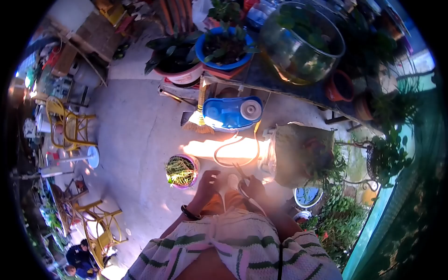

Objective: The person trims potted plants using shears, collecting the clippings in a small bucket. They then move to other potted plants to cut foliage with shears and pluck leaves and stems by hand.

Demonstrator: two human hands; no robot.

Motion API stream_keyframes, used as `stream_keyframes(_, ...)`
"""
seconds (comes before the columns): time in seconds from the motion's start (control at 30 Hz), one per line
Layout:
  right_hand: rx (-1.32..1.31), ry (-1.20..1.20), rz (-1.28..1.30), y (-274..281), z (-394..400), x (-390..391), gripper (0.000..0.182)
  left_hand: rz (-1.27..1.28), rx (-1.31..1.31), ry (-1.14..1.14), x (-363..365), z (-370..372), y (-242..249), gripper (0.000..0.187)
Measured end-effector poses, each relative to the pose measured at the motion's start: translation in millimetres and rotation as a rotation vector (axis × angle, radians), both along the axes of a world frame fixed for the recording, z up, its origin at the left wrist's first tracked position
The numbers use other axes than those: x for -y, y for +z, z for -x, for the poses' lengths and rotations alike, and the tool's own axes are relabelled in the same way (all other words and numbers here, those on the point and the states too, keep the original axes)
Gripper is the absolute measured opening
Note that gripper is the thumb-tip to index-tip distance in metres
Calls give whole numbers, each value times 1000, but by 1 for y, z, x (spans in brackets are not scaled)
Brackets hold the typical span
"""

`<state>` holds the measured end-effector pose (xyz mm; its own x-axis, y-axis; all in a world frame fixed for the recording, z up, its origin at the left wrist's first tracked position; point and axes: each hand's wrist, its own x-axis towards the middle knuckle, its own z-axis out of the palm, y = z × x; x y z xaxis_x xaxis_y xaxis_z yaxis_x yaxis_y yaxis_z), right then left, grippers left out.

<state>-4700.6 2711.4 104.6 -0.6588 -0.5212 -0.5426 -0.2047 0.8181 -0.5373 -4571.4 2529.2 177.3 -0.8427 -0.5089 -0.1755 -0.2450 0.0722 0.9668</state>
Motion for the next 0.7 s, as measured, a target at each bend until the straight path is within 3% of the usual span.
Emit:
stream_keyframes(0.07,9,40,-18,-3,5,-9,51,-47,91,82,6,-16,-15,27)
stream_keyframes(0.17,49,47,-98,10,10,-4,52,146,81,46,10,-35,-27,29)
stream_keyframes(0.2,57,45,-125,13,11,-1,52,5,118,120,9,-38,-27,31)
stream_keyframes(0.3,61,45,-77,18,11,9,52,-108,211,93,12,-38,1,12)
stream_keyframes(0.4,62,42,-7,13,7,21,56,-132,167,108,18,-61,-23,31)
stream_keyframes(0.53,148,55,-132,-12,-6,36,66,1,100,34,43,-82,-23,31)
stream_keyframes(0.6,169,84,-132,1,-17,53,65,57,58,104,51,-108,-60,30)
stream_keyframes(0.7,217,71,-89,8,-34,75,63,-70,96,121,83,-120,-30,30)
